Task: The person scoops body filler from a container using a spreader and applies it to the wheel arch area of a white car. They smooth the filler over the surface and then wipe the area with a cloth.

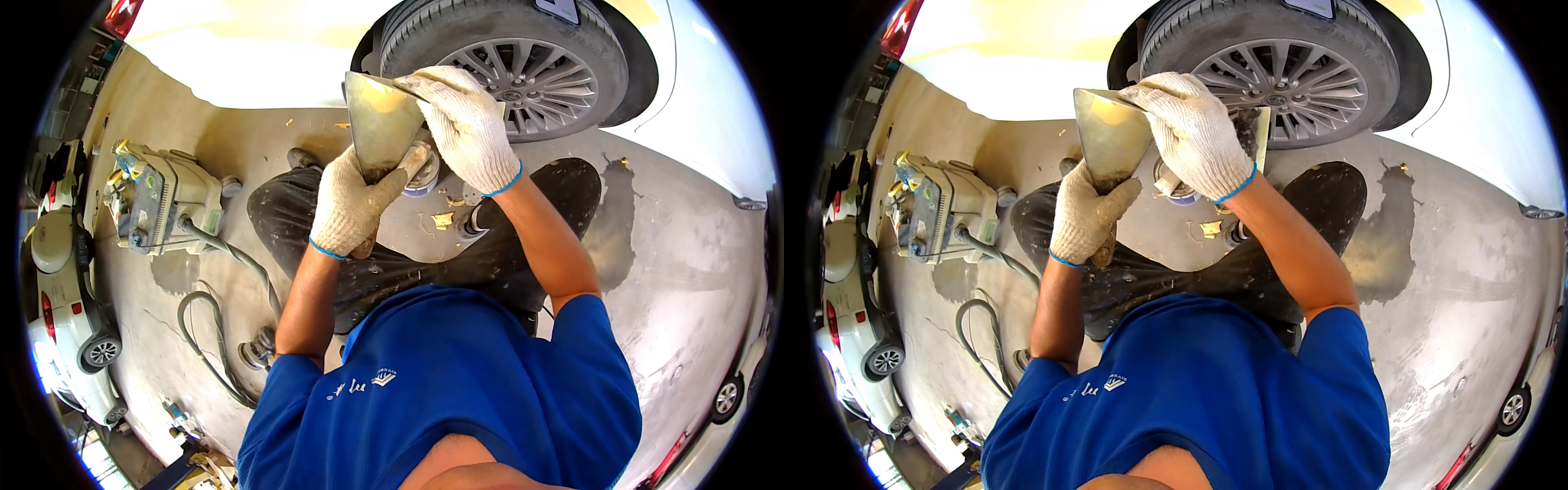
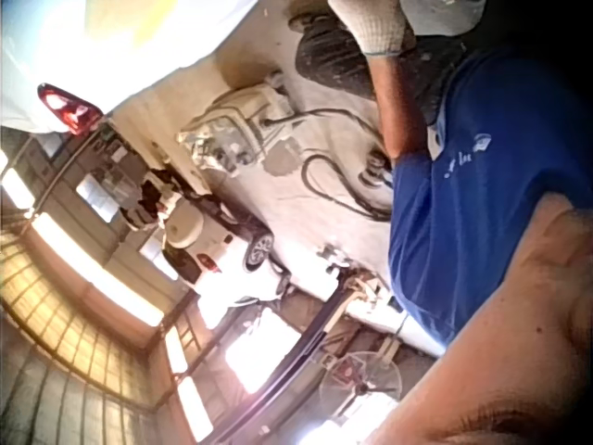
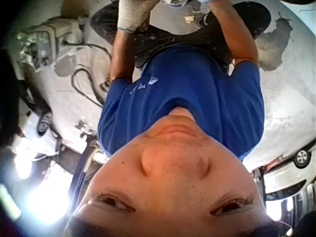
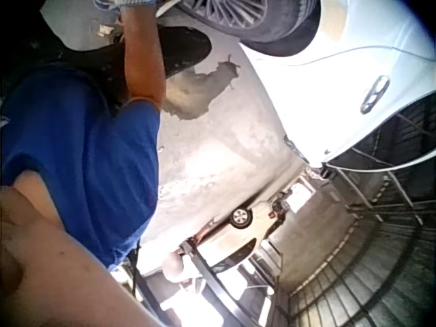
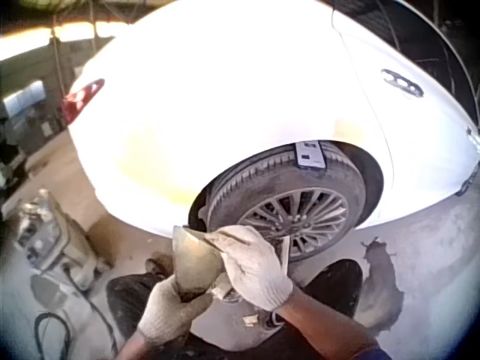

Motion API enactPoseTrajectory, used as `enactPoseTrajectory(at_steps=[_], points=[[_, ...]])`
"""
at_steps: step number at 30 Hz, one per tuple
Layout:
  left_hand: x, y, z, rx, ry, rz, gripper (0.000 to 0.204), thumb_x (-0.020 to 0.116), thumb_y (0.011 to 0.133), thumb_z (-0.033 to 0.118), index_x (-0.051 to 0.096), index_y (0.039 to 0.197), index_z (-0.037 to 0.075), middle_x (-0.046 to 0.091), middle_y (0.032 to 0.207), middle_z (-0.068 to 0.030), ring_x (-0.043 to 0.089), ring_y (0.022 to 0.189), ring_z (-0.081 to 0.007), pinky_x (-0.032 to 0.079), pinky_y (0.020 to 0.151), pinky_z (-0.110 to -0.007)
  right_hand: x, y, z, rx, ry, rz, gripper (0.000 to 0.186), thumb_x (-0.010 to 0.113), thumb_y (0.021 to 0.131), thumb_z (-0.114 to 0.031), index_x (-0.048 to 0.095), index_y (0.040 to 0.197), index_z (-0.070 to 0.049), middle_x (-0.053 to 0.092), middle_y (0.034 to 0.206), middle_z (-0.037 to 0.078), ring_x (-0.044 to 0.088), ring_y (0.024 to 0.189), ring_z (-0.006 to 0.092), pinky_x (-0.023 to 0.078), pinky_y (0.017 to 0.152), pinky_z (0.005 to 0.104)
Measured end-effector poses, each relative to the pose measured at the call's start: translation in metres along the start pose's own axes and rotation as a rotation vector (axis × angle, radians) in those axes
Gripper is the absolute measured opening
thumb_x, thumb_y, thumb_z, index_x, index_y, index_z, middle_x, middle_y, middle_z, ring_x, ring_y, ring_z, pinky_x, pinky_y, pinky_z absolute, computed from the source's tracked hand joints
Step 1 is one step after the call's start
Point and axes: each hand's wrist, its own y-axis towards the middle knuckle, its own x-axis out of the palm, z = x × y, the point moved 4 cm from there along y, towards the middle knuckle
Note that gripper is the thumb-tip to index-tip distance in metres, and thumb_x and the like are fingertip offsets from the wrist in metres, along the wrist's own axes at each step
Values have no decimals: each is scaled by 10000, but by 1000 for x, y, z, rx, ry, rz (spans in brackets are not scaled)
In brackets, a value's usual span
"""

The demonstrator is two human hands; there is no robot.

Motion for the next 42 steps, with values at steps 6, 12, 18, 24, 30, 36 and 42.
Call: enactPoseTrajectory(at_steps=[6,12,18,24,30,36,42], points=[[-7,11,-38,163,14,129,329,733,873,61,656,1184,-13,634,855,19,549,774,-55,478,712,-231,-10,-15,28,389,155,156,202,609,940,-12,730,1101,-17,722,946,85,703,839,206,593,767,316],[-11,28,-31,637,702,408,776,704,789,-43,539,1508,199,573,1017,-131,634,831,-271,563,761,-359,26,-57,31,1188,1203,142,349,716,801,-79,713,1128,43,731,1027,106,670,1039,193,513,973,301],[15,28,-81,324,830,303,755,639,864,-8,463,1546,264,546,1068,-161,679,854,-353,585,758,-455,4,-50,10,1213,1258,298,326,700,817,-59,716,1128,37,727,1072,119,692,975,208,549,918,330],[2,31,-144,-29,255,218,372,762,867,124,596,1163,-27,709,933,-167,706,794,-280,572,695,-364,-35,-22,13,681,953,318,281,624,929,-5,704,1197,15,723,1124,88,675,1032,175,530,954,316],[-15,16,-62,-87,33,-94,326,816,834,192,691,1015,-48,662,809,-28,553,610,-83,464,536,-255,-30,-15,-5,276,626,113,293,549,999,-18,744,1217,-34,699,1182,95,690,1021,174,576,885,293],[-24,10,-45,-21,107,63,421,861,836,257,692,1075,-46,704,812,-29,567,647,-63,490,583,-248,-9,-23,7,185,120,-132,242,595,974,-20,736,1171,-24,703,1089,129,699,970,260,569,858,332],[-18,11,-49,-108,84,-93,416,866,833,255,697,1060,-50,689,806,-19,568,651,-70,484,584,-246,-23,-24,11,631,694,102,259,607,964,-14,714,1196,24,731,1090,73,675,977,137,551,896,281]])
